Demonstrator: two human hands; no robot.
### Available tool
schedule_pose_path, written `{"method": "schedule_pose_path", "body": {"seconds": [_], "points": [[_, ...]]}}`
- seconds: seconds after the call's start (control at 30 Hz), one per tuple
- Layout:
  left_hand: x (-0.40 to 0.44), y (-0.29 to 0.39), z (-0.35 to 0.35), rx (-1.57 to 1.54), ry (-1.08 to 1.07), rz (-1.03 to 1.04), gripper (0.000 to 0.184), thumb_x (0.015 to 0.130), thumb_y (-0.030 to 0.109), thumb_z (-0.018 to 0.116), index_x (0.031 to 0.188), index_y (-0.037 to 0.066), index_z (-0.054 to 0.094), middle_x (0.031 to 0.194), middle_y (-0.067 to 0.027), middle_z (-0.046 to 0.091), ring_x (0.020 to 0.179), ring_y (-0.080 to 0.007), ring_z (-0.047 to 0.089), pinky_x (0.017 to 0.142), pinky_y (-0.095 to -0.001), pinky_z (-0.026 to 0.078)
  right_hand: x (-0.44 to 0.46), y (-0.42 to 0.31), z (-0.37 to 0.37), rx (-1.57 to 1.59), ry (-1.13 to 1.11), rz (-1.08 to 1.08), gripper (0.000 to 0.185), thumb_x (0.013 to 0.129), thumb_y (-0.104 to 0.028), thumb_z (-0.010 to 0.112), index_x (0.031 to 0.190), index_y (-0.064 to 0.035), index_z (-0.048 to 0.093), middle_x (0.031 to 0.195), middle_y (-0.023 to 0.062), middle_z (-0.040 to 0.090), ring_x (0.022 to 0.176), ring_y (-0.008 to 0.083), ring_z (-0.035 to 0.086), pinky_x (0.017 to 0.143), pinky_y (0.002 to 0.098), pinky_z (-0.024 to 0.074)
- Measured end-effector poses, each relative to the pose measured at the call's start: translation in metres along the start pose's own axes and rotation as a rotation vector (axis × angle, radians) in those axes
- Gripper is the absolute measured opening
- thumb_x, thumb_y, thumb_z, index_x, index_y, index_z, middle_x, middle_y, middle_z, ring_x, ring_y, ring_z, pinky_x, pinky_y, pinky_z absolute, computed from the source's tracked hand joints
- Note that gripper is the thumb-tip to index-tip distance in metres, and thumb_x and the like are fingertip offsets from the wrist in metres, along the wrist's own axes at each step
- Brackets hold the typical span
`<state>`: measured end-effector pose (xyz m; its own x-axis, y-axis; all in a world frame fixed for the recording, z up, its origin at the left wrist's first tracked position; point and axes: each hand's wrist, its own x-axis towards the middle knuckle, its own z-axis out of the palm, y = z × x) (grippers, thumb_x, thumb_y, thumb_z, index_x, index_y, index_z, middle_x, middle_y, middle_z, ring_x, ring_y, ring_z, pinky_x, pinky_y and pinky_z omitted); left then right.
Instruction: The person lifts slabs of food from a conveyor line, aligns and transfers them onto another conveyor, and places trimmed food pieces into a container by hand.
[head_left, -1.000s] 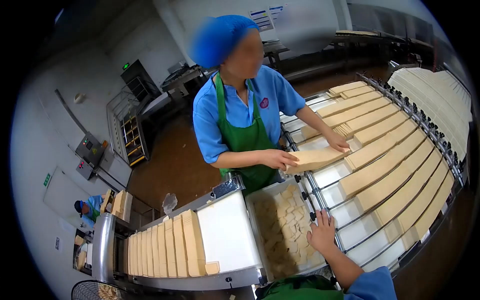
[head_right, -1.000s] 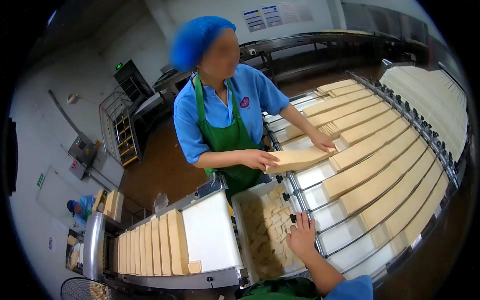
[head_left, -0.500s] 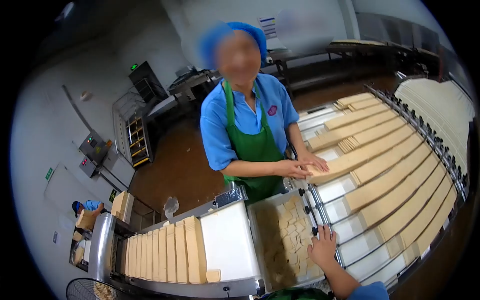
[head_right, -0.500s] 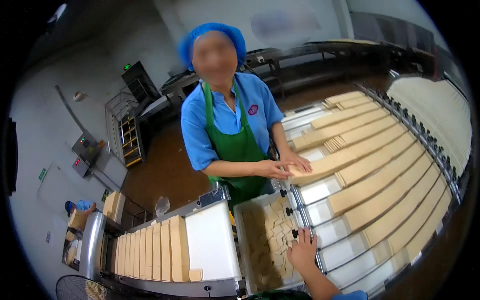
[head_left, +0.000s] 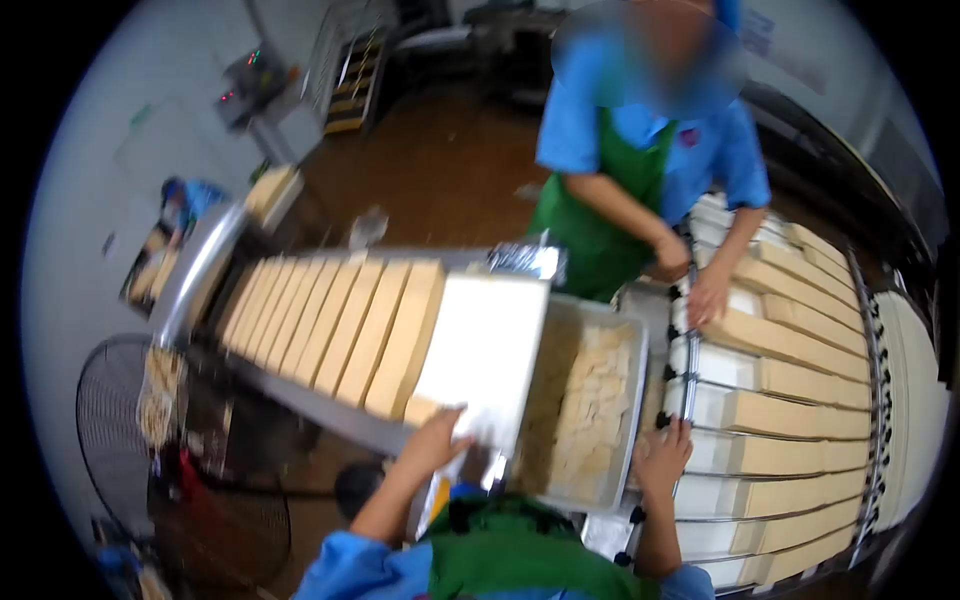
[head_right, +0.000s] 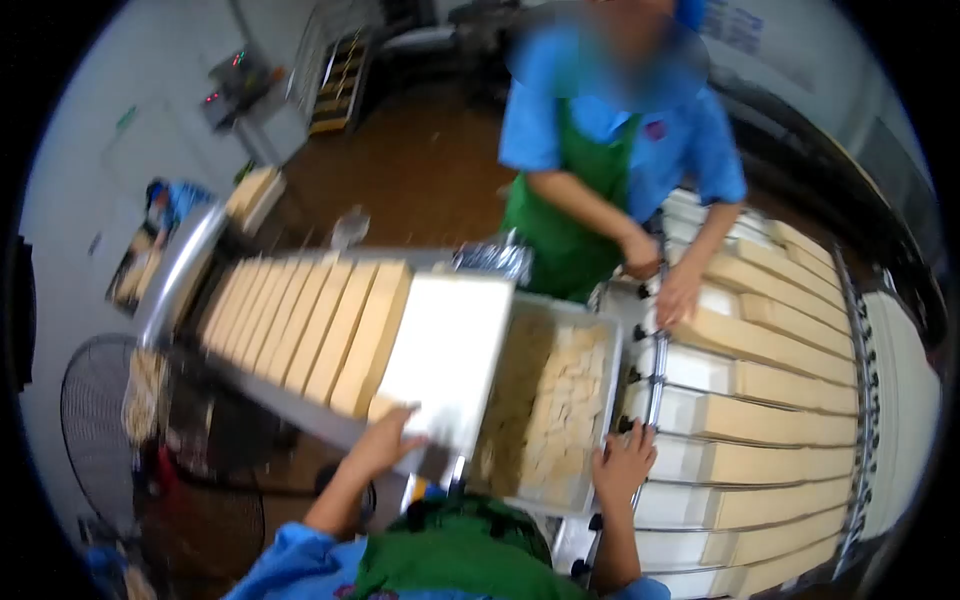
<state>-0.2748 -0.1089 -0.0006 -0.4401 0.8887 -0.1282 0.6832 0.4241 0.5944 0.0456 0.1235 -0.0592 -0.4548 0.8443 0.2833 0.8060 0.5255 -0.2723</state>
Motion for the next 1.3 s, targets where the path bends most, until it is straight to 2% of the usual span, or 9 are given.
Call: {"method": "schedule_pose_path", "body": {"seconds": [0.1,0.17,0.23,0.4,0.67,0.7,0.9,1.1,1.3], "points": [[-0.01,-0.03,0.001,0.045,0.163,-0.195,0.063,0.081,0.028,0.068,0.131,-0.002,0.044,0.123,-0.0276,0.05,0.113,-0.0426,0.049,0.094,-0.0437,0.043,0.008,0.004,0.0,0.045,-0.041,-0.028,0.022,0.076,-0.022,0.064,0.095,-0.0101,0.067,0.131,0.0205,0.048,0.128,0.041,0.034,0.103,0.0505,0.0282],[-0.017,-0.059,0.01,0.045,0.312,-0.324,0.07,0.079,0.027,0.07,0.133,-0.004,0.039,0.126,-0.0316,0.043,0.117,-0.0463,0.043,0.096,-0.0466,0.04,0.013,0.001,0.004,0.203,0.083,0.054,0.023,0.078,-0.02,0.064,0.098,-0.0097,0.065,0.127,0.0192,0.051,0.125,0.0408,0.038,0.102,0.0509,0.0288],[-0.022,-0.086,0.018,0.046,0.39,-0.416,0.074,0.077,0.027,0.072,0.133,-0.006,0.036,0.128,-0.0328,0.039,0.118,-0.0477,0.04,0.098,-0.0479,0.038,0.021,-0.025,0.003,0.12,0.099,0.001,0.024,0.078,-0.018,0.065,0.099,-0.0076,0.064,0.125,0.0185,0.052,0.122,0.0401,0.042,0.102,0.05,0.0297],[-0.025,-0.143,0.037,-0.01,0.567,-0.552,0.083,0.074,0.029,0.075,0.133,-0.007,0.03,0.131,-0.0344,0.031,0.118,-0.0491,0.036,0.101,-0.0493,0.033,0.049,-0.107,0.042,0.33,0.06,-0.286,0.032,0.077,-0.017,0.067,0.106,-0.0058,0.061,0.125,0.02,0.051,0.121,0.0393,0.043,0.103,0.0475,0.03],[0.036,-0.132,0.031,0.05,0.672,-0.662,0.089,0.069,0.042,0.075,0.133,-0.002,0.033,0.132,-0.0245,0.036,0.121,-0.0409,0.033,0.101,-0.0536,0.028,0.08,-0.256,0.125,0.318,-0.195,-0.402,0.048,0.08,-0.032,0.065,0.118,-0.0048,0.056,0.133,0.0218,0.043,0.128,0.0388,0.032,0.106,0.0512,0.0218],[0.044,-0.127,0.027,0.016,0.624,-0.716,0.09,0.07,0.042,0.075,0.136,-0.001,0.032,0.135,-0.0267,0.034,0.126,-0.041,0.03,0.103,-0.0535,0.023,0.085,-0.269,0.135,0.315,-0.218,-0.411,0.049,0.08,-0.033,0.065,0.119,-0.0044,0.056,0.134,0.0219,0.043,0.128,0.0386,0.032,0.105,0.0512,0.0219],[0.067,-0.119,0.017,-0.084,0.53,-0.867,0.088,0.068,0.04,0.076,0.134,0.002,0.032,0.132,-0.0212,0.036,0.125,-0.037,0.029,0.099,-0.057,0.023,0.118,-0.33,0.179,0.215,-0.269,-0.393,0.055,0.08,-0.035,0.063,0.123,-0.0021,0.053,0.135,0.0222,0.042,0.129,0.0382,0.032,0.105,0.0505,0.0226],[0.063,-0.121,0.019,-0.129,0.558,-0.844,0.087,0.067,0.035,0.077,0.134,0.002,0.032,0.131,-0.0216,0.036,0.124,-0.0376,0.03,0.1,-0.054,0.024,0.169,-0.387,0.218,0.17,-0.236,-0.297,0.064,0.082,-0.038,0.06,0.133,-0.0029,0.043,0.14,0.0208,0.038,0.13,0.0364,0.032,0.106,0.0491,0.0229],[-0.009,-0.127,-0.008,-0.255,0.357,-0.502,0.093,0.071,0.037,0.076,0.136,-0.003,0.023,0.128,-0.03,0.033,0.12,-0.0464,0.03,0.099,-0.0551,0.025,0.224,-0.434,0.226,0.066,-0.353,-0.285,0.073,0.083,-0.05,0.056,0.142,-0.0118,0.034,0.148,0.0181,0.027,0.13,0.0358,0.033,0.1,0.0514,0.0359]]}}
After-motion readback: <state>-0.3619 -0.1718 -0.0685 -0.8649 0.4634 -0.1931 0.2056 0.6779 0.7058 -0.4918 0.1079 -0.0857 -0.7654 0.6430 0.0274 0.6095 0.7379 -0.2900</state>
